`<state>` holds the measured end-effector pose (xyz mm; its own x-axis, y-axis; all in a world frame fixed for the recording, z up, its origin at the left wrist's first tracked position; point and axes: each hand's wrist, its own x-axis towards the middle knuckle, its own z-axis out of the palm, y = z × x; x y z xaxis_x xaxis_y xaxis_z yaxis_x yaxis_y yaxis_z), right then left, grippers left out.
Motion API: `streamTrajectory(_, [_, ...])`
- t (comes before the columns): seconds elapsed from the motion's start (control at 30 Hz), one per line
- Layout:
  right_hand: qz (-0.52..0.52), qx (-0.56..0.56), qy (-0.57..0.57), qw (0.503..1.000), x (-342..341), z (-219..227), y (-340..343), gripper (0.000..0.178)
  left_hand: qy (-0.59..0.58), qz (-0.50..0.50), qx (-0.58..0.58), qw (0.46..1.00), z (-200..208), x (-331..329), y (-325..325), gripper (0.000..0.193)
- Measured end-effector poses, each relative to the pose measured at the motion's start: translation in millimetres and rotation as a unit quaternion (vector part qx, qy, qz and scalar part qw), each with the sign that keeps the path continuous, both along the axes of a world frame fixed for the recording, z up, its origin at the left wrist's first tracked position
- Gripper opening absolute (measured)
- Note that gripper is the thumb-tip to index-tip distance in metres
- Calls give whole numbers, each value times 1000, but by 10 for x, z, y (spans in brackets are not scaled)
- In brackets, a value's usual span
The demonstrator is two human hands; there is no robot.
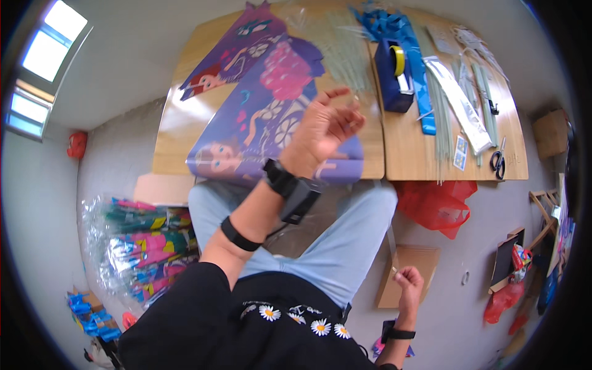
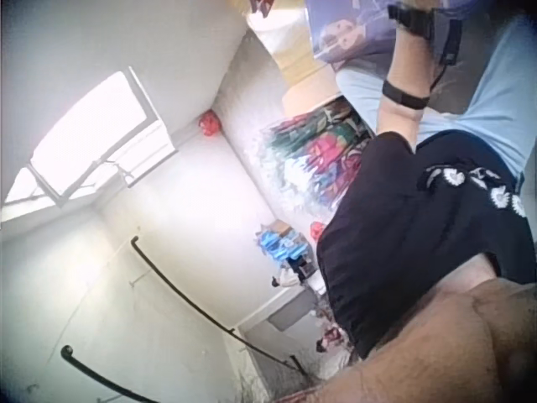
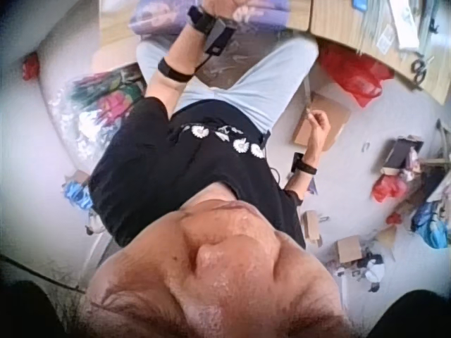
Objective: Assembling and packaging colorful character-themed kites at a workstation.
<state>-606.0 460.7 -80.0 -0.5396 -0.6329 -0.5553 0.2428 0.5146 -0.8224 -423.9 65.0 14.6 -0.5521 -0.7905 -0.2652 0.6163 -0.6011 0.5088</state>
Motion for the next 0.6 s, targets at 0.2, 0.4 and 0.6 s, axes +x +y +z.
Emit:
streamTrajectory(0.2, [122, -74, 76, 987, 49, 289, -622, 9, -4, 55, -135, 989, 394, 1591, 245, 15])
streamTrajectory(0.4, [234, -121, 29, 964, 271, 602, -1285, 7, -7, 170, -166, 971, 381, 2908, 645, 11])
streamTrajectory(0.6, [300, -154, 57, 940, 599, 849, -1817, 12, -26, 259, -205, 943, 235, 3676, 975, 9])
